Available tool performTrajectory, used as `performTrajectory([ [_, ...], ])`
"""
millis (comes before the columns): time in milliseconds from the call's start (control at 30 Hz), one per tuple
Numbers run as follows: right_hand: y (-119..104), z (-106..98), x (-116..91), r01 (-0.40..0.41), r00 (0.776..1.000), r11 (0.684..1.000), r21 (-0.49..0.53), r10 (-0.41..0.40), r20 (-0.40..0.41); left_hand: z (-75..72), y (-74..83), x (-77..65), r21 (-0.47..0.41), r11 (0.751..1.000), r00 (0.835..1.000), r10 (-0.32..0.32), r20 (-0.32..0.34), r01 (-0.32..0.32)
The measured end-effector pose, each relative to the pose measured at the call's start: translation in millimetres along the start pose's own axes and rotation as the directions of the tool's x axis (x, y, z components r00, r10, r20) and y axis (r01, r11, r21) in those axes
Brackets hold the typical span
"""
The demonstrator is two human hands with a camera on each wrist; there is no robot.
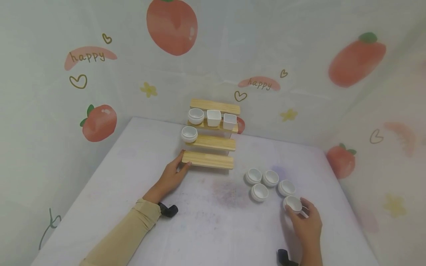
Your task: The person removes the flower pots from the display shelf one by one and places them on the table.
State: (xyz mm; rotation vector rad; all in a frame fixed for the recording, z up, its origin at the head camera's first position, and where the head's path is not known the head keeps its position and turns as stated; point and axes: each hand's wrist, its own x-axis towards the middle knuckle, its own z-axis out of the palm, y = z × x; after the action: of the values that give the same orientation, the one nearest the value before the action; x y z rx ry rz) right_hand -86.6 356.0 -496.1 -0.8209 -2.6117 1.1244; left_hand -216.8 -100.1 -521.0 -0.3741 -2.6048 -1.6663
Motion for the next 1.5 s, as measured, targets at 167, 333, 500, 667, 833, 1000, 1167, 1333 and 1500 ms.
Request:
performTrajectory([
  [167,-1,0,-1,-0.005,1.000,1.000,-0.011,0.005,-0.001,-0.8,1.5,-0.4,0.000,1.000,1.000,0.002,-0.002,-0.002],
  [333,-4,-2,-1,-0.014,1.000,1.000,-0.024,0.014,0.000,-0.8,2.0,-0.5,0.002,1.000,1.000,0.005,-0.006,-0.005],
  [500,-9,-6,-2,-0.014,1.000,1.000,-0.017,0.014,-0.004,-0.8,1.1,-0.4,-0.003,1.000,1.000,0.003,-0.008,-0.003],
  [667,-16,-8,-2,0.017,0.999,0.999,-0.034,-0.018,-0.038,-0.8,0.2,-0.1,-0.005,1.000,1.000,0.009,-0.009,-0.009],
  [833,-24,-8,-1,0.088,0.995,0.996,-0.027,-0.089,-0.052,-0.3,-0.1,0.3,0.001,1.000,1.000,0.004,-0.010,-0.004],
  [1000,-38,-6,2,0.160,0.986,0.987,-0.001,-0.160,-0.052,-0.6,1.6,-0.3,0.001,1.000,1.000,0.009,-0.014,-0.009],
  [1167,-58,2,3,0.208,0.978,0.978,0.029,-0.207,-0.037,-1.0,1.5,-1.0,0.001,1.000,1.000,0.010,-0.011,-0.010],
  [1333,-74,12,4,0.266,0.964,0.962,0.052,-0.265,-0.040,0.0,-0.4,0.0,0.001,1.000,1.000,0.012,-0.008,-0.012],
  [1500,-90,24,4,0.352,0.936,0.931,0.090,-0.350,-0.040,-0.3,-0.1,-0.4,0.001,1.000,1.000,0.014,-0.007,-0.014],
])
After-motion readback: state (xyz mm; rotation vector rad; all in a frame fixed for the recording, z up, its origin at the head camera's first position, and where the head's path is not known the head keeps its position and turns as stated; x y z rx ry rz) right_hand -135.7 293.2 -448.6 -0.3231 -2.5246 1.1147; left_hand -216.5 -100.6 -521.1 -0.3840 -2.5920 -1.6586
